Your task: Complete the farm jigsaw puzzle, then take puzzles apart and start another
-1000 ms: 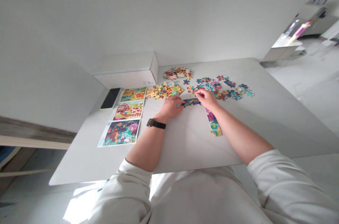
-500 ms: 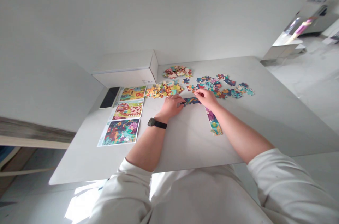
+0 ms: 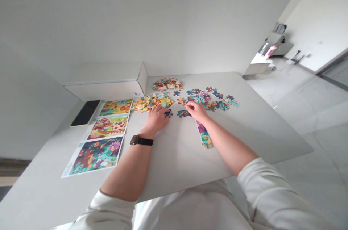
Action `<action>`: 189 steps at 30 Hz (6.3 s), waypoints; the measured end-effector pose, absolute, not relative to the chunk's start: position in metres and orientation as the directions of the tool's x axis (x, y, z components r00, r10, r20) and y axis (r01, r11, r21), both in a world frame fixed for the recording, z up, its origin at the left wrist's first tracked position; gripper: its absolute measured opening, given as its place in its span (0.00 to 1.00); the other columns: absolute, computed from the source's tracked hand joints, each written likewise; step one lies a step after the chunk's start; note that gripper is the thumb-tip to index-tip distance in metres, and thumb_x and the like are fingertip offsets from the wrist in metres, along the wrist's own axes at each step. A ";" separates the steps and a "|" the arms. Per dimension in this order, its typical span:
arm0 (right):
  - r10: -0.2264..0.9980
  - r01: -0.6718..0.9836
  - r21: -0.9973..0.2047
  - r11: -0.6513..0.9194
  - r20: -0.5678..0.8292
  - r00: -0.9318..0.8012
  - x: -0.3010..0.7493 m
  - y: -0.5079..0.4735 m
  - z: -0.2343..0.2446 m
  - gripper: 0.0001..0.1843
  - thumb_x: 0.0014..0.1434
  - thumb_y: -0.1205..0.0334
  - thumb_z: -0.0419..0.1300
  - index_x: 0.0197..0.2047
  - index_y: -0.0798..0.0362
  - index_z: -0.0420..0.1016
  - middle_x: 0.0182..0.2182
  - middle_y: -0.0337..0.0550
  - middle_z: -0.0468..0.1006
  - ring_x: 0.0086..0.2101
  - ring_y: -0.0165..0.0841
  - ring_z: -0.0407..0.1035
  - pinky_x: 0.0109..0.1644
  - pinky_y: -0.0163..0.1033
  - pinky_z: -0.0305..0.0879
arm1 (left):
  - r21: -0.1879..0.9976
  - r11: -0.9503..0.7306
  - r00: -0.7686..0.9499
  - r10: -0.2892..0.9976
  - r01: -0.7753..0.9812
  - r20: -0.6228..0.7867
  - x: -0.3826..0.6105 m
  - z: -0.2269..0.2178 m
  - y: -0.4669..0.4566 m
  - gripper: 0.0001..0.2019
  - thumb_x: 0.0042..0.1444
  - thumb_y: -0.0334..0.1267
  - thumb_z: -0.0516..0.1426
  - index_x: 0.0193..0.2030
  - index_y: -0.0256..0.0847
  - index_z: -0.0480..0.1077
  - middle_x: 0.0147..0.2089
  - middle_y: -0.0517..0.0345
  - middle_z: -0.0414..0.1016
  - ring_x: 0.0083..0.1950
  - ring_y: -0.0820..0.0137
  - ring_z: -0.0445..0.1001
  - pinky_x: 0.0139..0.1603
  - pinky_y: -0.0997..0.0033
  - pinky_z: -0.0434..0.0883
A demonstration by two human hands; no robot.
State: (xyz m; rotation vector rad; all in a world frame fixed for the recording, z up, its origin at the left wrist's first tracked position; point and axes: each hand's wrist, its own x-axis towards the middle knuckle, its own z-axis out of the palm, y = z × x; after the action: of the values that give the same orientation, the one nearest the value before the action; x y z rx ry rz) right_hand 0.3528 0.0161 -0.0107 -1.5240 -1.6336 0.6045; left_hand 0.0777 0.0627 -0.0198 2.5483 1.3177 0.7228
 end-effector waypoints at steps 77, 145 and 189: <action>0.989 0.448 -0.890 0.084 0.129 0.069 0.360 0.027 0.003 0.11 0.58 0.53 0.65 0.43 0.48 0.79 0.35 0.39 0.83 0.36 0.36 0.77 0.46 0.41 0.74 | 0.399 -0.477 0.379 0.874 0.783 0.303 0.099 -0.002 0.050 0.20 0.68 0.34 0.56 0.63 0.49 0.79 0.49 0.53 0.87 0.59 0.53 0.78 0.69 0.47 0.67; 0.977 0.634 -0.767 0.095 0.193 0.086 0.338 0.017 -0.019 0.10 0.66 0.58 0.61 0.46 0.46 0.84 0.36 0.39 0.87 0.35 0.36 0.78 0.44 0.39 0.70 | 0.329 -0.797 0.722 0.601 0.507 0.342 0.087 -0.011 0.041 0.14 0.71 0.39 0.59 0.57 0.51 0.84 0.64 0.52 0.81 0.66 0.55 0.76 0.71 0.49 0.71; 0.923 0.835 -0.424 0.352 0.009 -0.385 0.403 -0.026 0.040 0.37 0.56 0.56 0.77 0.68 0.41 0.80 0.69 0.50 0.76 0.67 0.51 0.70 0.74 0.54 0.65 | 0.342 -0.825 0.770 0.553 0.450 0.318 0.085 -0.014 0.043 0.15 0.68 0.42 0.60 0.57 0.48 0.84 0.66 0.49 0.81 0.67 0.52 0.77 0.73 0.44 0.71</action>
State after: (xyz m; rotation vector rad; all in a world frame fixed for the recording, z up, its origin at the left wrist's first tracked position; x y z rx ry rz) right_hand 0.4026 -0.0256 0.0397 -1.5762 -2.3693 0.5197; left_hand 0.0849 0.0431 -0.0137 2.7194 0.7839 0.6019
